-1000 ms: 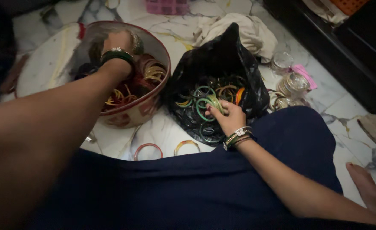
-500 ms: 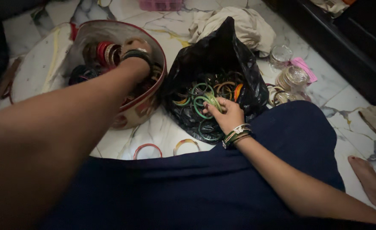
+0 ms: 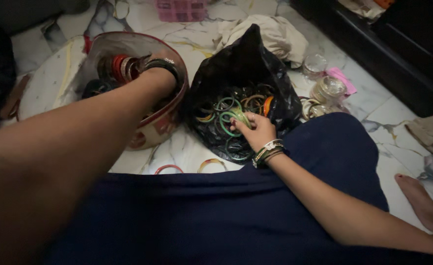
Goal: The person sits on the floor and sorts colorful bangles from a black plastic bag into a white bucket. They pick up bangles, separate them by hand, and place them into the bucket.
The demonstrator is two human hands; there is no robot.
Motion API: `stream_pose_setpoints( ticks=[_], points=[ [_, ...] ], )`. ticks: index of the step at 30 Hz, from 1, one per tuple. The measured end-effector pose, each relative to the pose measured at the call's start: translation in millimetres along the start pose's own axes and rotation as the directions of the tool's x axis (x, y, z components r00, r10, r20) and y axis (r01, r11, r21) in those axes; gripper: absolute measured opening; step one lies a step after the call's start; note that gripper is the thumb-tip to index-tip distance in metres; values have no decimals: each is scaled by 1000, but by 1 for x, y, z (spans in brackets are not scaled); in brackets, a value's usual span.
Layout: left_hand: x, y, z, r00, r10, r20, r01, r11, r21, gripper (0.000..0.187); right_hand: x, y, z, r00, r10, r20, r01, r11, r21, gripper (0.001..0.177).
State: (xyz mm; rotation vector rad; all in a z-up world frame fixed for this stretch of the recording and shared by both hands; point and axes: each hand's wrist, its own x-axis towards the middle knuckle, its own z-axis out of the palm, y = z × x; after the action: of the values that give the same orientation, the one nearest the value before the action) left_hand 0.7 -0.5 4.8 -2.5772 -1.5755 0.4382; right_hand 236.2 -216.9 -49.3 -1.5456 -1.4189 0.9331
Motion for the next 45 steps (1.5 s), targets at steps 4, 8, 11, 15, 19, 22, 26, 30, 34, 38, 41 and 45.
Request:
stream_pose_setpoints(
  ticks=[4, 8, 11, 15, 19, 22, 26, 30, 34, 38, 41, 45],
  points=[
    [5, -5, -2, 989, -148, -7, 143, 969, -203, 44, 2, 17, -2, 999, -39, -23, 39, 999, -21, 22],
    [-30, -5, -14, 950, -258, -173, 190, 923, -334, 35, 12, 35, -4, 994, -81, 80, 64, 979, 194, 25],
    [-79, 9, -26, 906, -386, -173, 210, 766, -607, 37, 10, 35, -8, 970, -122, 211, 42, 936, 349, 32],
    [-127, 40, -6, 784, -468, -408, -150, 495, -856, 40, -8, 15, -9, 947, -90, 309, 6, 965, 262, 36],
    [-165, 89, 39, 977, -210, -24, 21, 211, -977, 48, -10, 2, 3, 926, -111, 360, -10, 947, 320, 35],
    [-188, 121, 70, 970, -243, -4, 40, 175, -984, 55, -14, -1, 12, 914, -151, 376, 48, 962, 269, 35],
    [-189, 125, 87, 974, -226, -21, -27, -22, -999, 56, -18, -1, 19, 904, -147, 402, 73, 978, 193, 37],
    [-182, 119, 87, 990, -140, 17, -32, -343, -939, 50, -24, -10, 26, 874, -200, 443, 118, 971, 206, 30],
    [-188, 115, 92, 975, -32, 221, 154, -619, -770, 43, -33, -27, 30, 917, -200, 344, 302, 913, -274, 33],
    [-172, 118, 113, 975, -145, 169, -2, -763, -646, 31, -38, -39, 32, 814, -438, 382, 526, 835, -164, 30],
    [-164, 110, 123, 956, -231, 181, -80, -800, -595, 28, -27, -39, 15, 764, -557, 327, 642, 712, -285, 27],
    [-167, 102, 118, 919, -285, 272, -130, -872, -472, 32, 2, -30, -50, 939, -165, 302, 330, 688, -647, 22]
  ],
)
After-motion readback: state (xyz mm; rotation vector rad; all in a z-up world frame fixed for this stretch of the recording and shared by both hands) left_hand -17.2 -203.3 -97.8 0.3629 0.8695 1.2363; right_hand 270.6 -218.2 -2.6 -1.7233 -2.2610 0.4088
